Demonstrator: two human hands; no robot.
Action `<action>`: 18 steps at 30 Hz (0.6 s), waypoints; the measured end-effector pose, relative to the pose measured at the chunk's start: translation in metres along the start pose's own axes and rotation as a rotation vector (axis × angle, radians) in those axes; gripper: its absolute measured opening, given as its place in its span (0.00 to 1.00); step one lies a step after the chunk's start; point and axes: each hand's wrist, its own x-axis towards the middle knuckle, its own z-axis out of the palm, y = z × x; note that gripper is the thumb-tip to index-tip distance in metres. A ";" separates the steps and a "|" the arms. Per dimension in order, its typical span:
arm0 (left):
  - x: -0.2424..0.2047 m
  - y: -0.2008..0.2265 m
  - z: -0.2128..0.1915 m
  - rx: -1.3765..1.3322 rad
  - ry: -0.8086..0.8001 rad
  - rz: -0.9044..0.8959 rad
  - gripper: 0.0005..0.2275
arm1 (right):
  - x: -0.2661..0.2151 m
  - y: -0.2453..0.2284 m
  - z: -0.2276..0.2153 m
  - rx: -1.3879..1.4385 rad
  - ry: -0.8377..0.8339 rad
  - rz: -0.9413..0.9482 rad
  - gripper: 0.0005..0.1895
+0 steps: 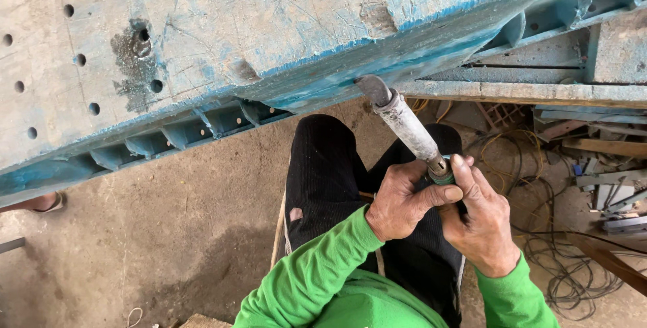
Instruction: The person uses a chisel to scrape the edge of a large blue metal structure, removing residue or paint. They repeatedly scrape along the edge and occasionally wipe the surface with their hand.
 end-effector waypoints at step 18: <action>0.004 0.011 -0.019 0.159 -0.034 0.044 0.19 | -0.023 0.002 0.052 0.101 0.226 0.090 0.33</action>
